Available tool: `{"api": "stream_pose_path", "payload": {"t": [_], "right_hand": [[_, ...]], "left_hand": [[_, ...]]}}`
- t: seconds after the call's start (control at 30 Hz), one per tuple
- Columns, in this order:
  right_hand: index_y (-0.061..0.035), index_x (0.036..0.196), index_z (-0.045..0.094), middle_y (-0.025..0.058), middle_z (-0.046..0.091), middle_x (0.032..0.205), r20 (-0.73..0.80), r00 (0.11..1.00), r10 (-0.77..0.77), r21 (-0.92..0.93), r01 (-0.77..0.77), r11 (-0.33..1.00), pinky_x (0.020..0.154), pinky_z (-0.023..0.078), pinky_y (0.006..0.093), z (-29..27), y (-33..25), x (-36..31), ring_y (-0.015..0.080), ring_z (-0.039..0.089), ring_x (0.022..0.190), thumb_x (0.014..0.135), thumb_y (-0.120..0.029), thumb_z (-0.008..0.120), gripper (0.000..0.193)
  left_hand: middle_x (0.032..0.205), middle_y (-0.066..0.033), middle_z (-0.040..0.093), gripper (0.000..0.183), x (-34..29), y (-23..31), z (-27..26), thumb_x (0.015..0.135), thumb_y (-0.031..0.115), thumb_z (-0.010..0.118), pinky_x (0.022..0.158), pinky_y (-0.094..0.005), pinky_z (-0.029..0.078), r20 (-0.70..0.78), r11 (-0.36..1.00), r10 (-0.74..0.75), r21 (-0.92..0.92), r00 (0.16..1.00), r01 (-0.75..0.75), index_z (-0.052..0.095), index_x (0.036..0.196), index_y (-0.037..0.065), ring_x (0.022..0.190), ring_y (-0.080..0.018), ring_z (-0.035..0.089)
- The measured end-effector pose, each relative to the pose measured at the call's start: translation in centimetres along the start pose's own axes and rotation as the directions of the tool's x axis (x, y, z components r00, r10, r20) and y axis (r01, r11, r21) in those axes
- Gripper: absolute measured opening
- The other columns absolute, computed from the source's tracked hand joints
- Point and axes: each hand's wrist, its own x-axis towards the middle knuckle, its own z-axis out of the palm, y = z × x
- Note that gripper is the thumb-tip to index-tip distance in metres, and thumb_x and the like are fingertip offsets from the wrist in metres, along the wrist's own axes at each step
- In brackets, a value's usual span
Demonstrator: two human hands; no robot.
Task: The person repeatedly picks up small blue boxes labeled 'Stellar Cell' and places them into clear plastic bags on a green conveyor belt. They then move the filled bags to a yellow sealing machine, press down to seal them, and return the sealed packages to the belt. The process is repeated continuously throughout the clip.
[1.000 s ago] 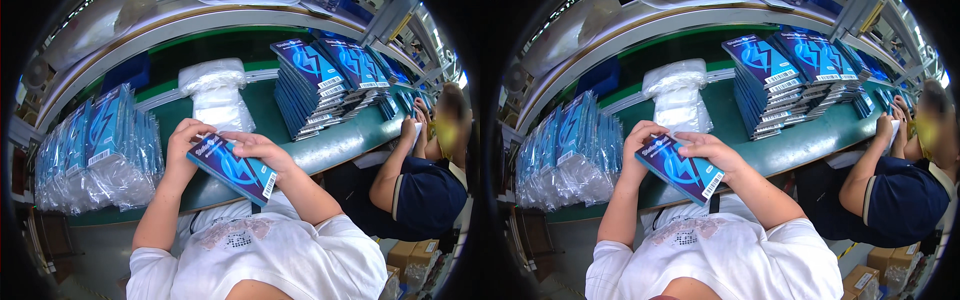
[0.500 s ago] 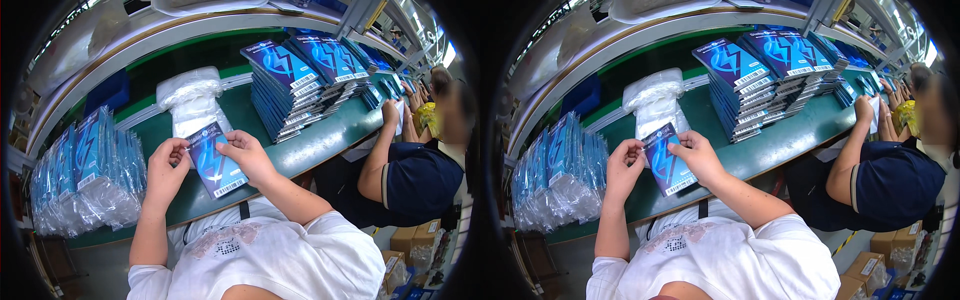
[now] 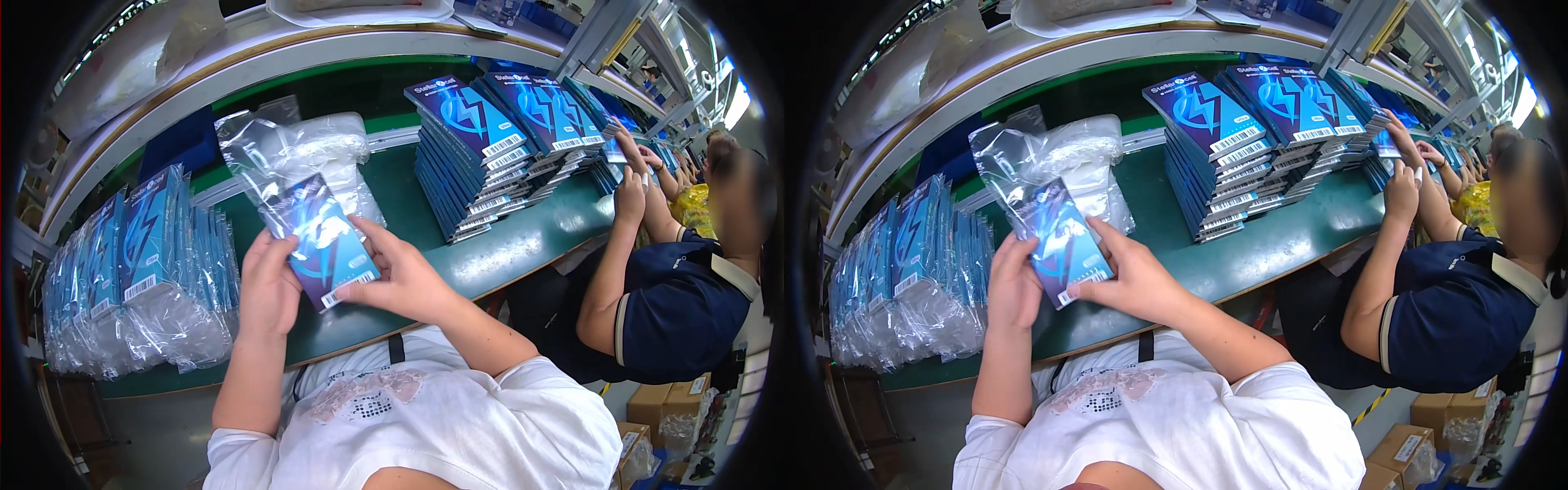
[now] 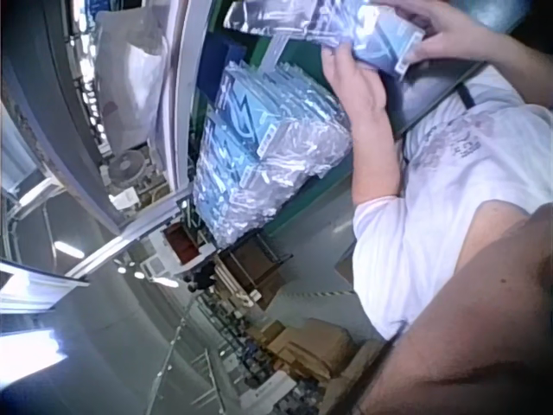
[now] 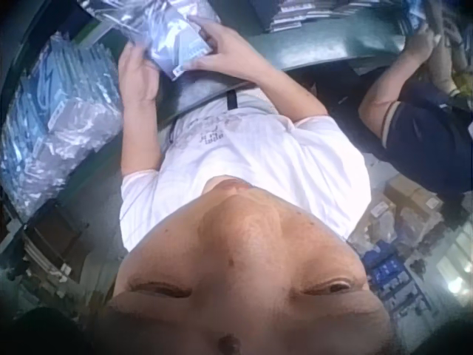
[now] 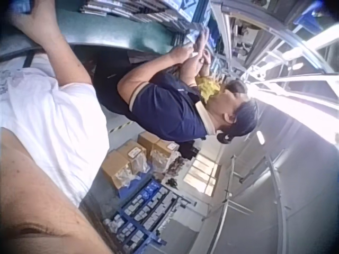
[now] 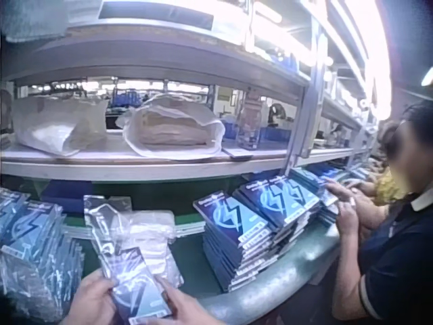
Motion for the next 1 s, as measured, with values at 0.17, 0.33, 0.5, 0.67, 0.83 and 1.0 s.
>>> {"api": "stream_pose_path", "payload": {"t": [0.17, 0.33, 0.5, 0.67, 0.83, 1.0], "right_hand": [[-0.0044, 0.144, 0.024, 0.0122, 0.059, 0.105, -0.079, 0.941, -0.329, -0.395, 0.274, 0.877, 0.077, 0.048, 0.0274, -1.7, -2.3, 0.4, 0.0149, 0.060, 0.090, 0.072, -0.014, 0.079, 0.092], [0.0004, 0.108, 0.061, 0.0147, 0.061, 0.089, -0.453, 0.601, -0.659, -0.346, 0.563, 0.751, 0.064, 0.047, 0.0246, -1.3, -2.9, -0.5, 0.0175, 0.061, 0.071, 0.083, 0.013, 0.048, 0.031], [-0.0009, 0.106, 0.062, 0.0132, 0.061, 0.087, -0.138, 0.797, -0.588, -0.288, 0.536, 0.794, 0.066, 0.048, 0.0335, 1.3, -3.4, -0.9, 0.0243, 0.059, 0.073, 0.077, 0.006, 0.057, 0.030], [0.0015, 0.112, 0.061, 0.0124, 0.063, 0.086, 0.302, 0.609, -0.733, -0.033, 0.775, 0.631, 0.070, 0.049, 0.0360, 2.8, -4.8, -1.1, 0.0282, 0.061, 0.076, 0.074, -0.002, 0.063, 0.038], [0.0060, 0.108, 0.061, 0.0170, 0.065, 0.090, 0.203, 0.715, -0.669, -0.036, 0.689, 0.724, 0.071, 0.050, 0.0335, 1.3, -4.9, -1.1, 0.0270, 0.063, 0.078, 0.077, -0.005, 0.063, 0.033], [0.0060, 0.104, 0.063, 0.0160, 0.066, 0.088, 0.130, 0.850, -0.510, -0.142, 0.525, 0.839, 0.069, 0.050, 0.0282, 1.3, -2.7, -0.9, 0.0205, 0.065, 0.076, 0.080, 0.001, 0.061, 0.025]], "left_hand": [[0.117, -0.0147, 0.057, 0.029, -2.8, 0.2, 2.6, 0.092, 0.008, 0.048, 0.094, -0.0408, 0.048, 0.161, 0.977, -0.213, 0.005, 0.964, 0.215, 0.050, 0.119, -0.004, 0.107, -0.0244, 0.058], [0.117, -0.0144, 0.057, 0.032, -2.9, -0.4, 1.7, 0.096, 0.021, 0.046, 0.095, -0.0402, 0.046, 0.315, 0.951, -0.275, 0.230, 0.908, 0.208, 0.052, 0.117, -0.003, 0.107, -0.0244, 0.058], [0.116, -0.0077, 0.056, 0.047, -3.2, -0.5, 2.1, 0.098, 0.039, 0.042, 0.088, -0.0335, 0.045, 0.228, 0.934, -0.344, -0.018, 0.911, 0.357, 0.049, 0.124, 0.001, 0.103, -0.0171, 0.055], [0.119, -0.0077, 0.054, 0.044, -4.5, 1.8, 3.7, 0.086, 0.007, 0.049, 0.090, -0.0297, 0.043, 0.199, 0.986, -0.072, 0.159, 0.977, 0.040, 0.044, 0.129, -0.002, 0.105, -0.0141, 0.053], [0.117, -0.0183, 0.056, 0.048, -6.7, 7.9, 3.8, 0.072, -0.009, 0.046, 0.095, -0.0324, 0.042, 0.359, 0.416, 0.623, 0.600, 0.695, -0.683, 0.051, 0.120, -0.005, 0.107, -0.0218, 0.056], [0.116, -0.0178, 0.058, 0.040, -7.0, 12.6, 1.3, 0.071, -0.008, 0.050, 0.093, -0.0368, 0.043, 0.527, -0.386, 0.687, 0.848, 0.500, -0.363, 0.060, 0.108, 0.000, 0.108, -0.0316, 0.056]]}}
